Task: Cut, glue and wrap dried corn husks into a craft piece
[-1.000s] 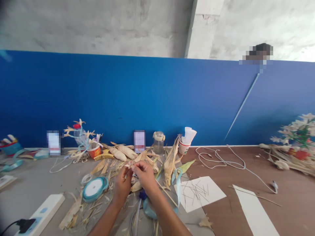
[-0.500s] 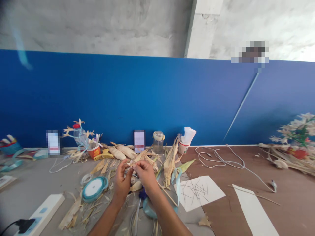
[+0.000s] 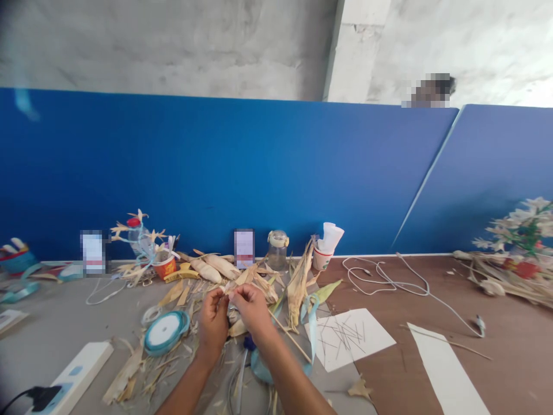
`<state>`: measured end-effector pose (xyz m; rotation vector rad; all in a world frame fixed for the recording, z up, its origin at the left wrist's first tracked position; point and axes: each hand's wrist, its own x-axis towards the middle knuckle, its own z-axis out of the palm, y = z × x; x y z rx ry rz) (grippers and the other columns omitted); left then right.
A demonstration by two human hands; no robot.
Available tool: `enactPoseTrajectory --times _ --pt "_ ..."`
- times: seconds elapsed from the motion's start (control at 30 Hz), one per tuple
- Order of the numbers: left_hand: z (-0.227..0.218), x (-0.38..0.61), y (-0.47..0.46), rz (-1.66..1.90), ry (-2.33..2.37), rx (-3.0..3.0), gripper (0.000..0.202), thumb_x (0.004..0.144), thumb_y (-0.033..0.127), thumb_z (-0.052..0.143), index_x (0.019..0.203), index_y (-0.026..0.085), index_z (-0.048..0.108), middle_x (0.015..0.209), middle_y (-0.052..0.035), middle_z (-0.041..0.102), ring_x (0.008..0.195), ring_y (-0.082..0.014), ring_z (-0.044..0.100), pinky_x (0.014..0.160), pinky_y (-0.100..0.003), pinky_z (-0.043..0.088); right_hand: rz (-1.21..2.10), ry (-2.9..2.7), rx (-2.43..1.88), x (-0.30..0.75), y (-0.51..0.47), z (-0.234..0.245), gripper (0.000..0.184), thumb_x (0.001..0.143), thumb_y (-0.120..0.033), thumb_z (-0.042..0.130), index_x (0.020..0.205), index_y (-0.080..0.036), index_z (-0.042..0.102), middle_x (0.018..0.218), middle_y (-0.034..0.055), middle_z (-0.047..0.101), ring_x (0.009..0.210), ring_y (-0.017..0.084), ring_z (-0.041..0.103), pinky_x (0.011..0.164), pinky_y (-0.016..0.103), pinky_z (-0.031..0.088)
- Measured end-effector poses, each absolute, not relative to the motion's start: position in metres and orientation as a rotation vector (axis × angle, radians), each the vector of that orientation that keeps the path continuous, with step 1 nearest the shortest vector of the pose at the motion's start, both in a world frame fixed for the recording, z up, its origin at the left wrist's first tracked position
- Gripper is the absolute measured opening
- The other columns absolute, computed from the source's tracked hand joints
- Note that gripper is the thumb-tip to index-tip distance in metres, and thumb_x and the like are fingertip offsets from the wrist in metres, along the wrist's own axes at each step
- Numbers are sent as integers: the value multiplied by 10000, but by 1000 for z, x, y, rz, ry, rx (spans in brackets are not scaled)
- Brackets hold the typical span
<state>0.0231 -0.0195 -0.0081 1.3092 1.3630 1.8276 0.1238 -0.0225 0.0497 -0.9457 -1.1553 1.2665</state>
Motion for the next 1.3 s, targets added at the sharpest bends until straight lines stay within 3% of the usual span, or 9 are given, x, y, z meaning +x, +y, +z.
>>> enactPoseTrajectory --times 0.4,0.57,0.67,0.97,1.3 --pt "-1 23 -21 1840 1343 1263 241 805 410 585 880 183 618 843 -62 682 822 -224 640 786 -368 490 1449 -1159 -966 125 -28 52 143 584 -262 637 506 -186 543 448 -72 426 456 75 315 488 231 220" --pt "2 24 -21 1863 1284 1235 287 767 454 626 855 181 623 829 -59 683 807 -220 642 767 -352 493 1467 -1046 -882 137 -28 64 262 657 -402 636 555 -161 619 500 -31 494 467 81 376 484 231 255" --pt "1 26 -21 1855 1230 1246 295 764 463 628 852 182 620 816 -56 680 795 -209 646 763 -344 499 1418 -1092 -953 135 -26 64 318 671 -447 637 537 -161 599 465 -46 454 454 77 359 476 231 237" --pt "-5 24 -19 1809 1259 1262 353 783 473 608 977 179 608 921 -92 709 851 -226 674 751 -347 526 1452 -1068 -911 126 -27 59 185 629 -311 622 526 -174 553 446 -73 424 431 62 312 466 224 210" --pt "6 21 -24 1728 1434 1431 258 848 401 495 867 191 643 810 -61 688 767 -226 636 717 -339 492 1555 -956 -868 122 -32 60 220 593 -320 676 495 -158 566 476 -43 487 433 55 331 451 220 208"
